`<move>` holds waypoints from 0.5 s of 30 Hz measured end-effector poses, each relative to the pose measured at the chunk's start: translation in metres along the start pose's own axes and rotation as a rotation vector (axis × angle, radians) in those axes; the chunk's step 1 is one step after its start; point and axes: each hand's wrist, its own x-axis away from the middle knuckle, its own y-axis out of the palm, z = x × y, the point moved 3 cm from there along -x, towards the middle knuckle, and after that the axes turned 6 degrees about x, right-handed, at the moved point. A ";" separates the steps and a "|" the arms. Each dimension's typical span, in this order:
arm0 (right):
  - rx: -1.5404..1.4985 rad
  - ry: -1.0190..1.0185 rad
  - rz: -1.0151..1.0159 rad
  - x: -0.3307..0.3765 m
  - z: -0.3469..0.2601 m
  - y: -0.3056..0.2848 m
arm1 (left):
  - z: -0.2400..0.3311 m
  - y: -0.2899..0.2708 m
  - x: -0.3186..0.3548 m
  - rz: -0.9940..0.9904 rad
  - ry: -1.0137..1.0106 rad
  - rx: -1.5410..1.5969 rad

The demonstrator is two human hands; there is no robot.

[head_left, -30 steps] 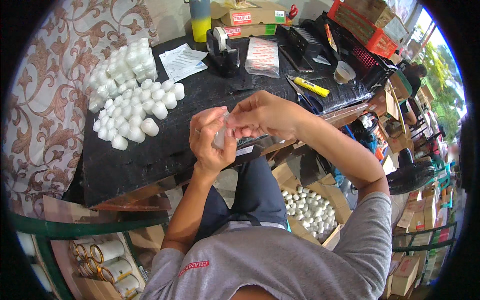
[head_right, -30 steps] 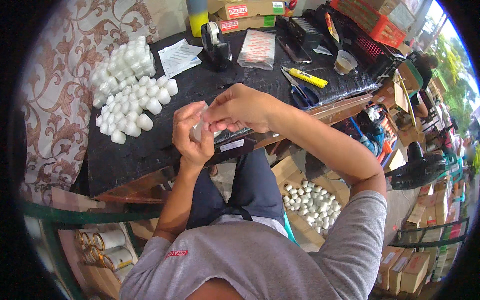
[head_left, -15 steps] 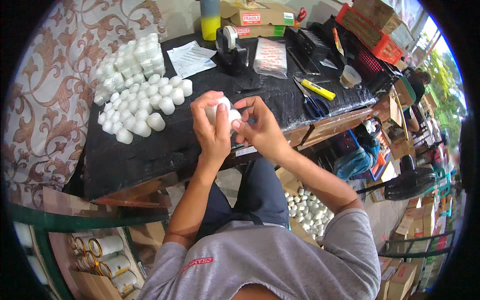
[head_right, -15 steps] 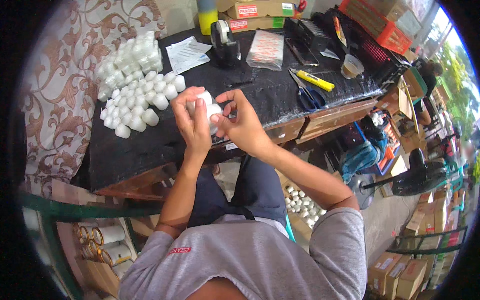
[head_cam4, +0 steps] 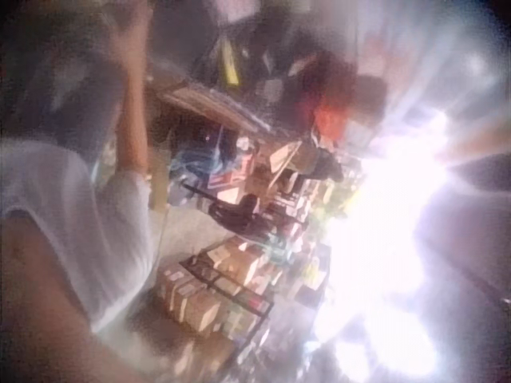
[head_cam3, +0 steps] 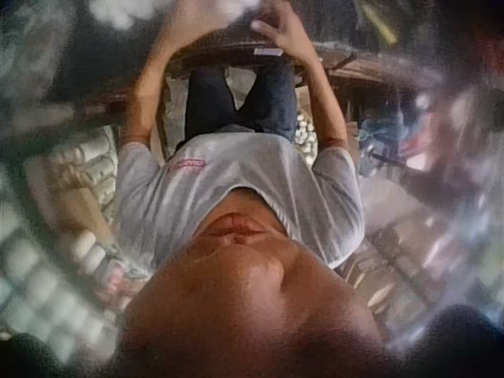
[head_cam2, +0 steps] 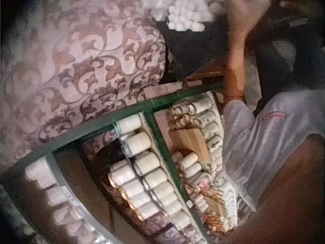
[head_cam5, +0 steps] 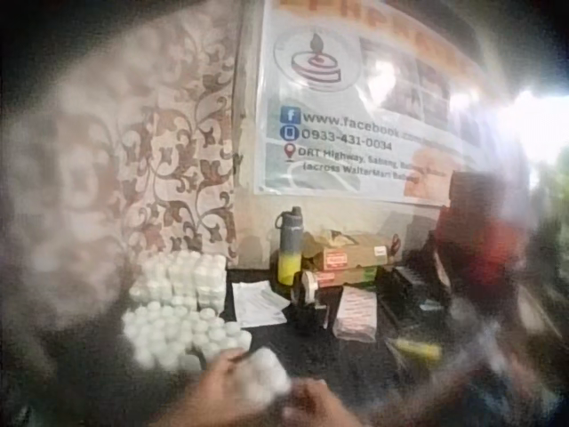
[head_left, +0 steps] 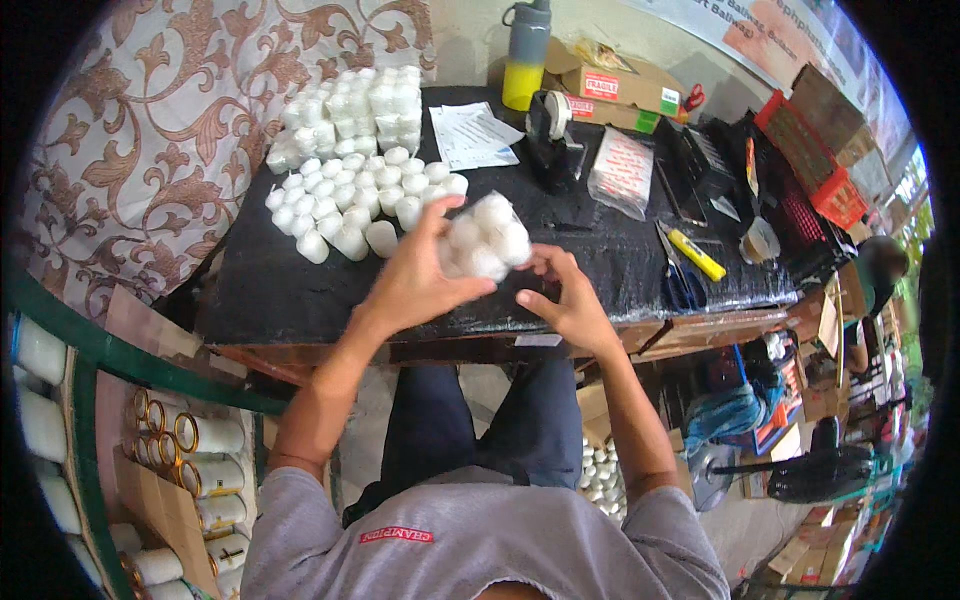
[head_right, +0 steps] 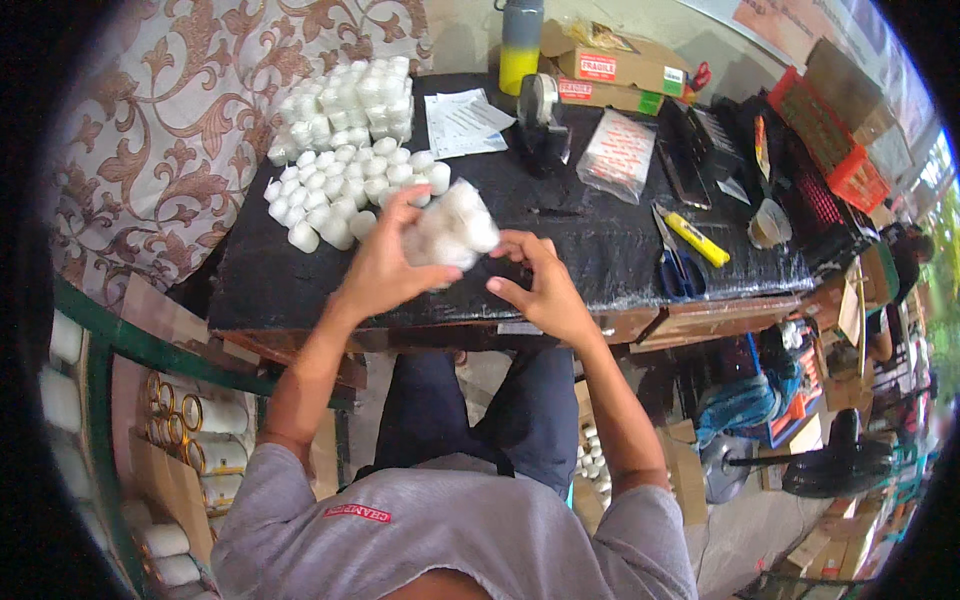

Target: The person picks up small white cylindrical candles from a cardboard box and places them on a table. They then gather groups of candles and place them into clear plastic bags, sealing each bag with a label. The process repeats with additional candles from the box.

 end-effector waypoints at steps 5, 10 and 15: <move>-0.475 0.157 0.182 0.010 0.020 0.003 | -0.019 -0.144 -0.017 0.667 0.039 -0.037; -0.176 0.088 0.252 0.005 0.012 0.017 | -0.129 -0.319 -0.053 1.122 -0.208 -0.196; -0.103 0.065 0.293 0.002 0.009 0.016 | -0.197 -0.367 -0.097 0.900 -0.444 -0.672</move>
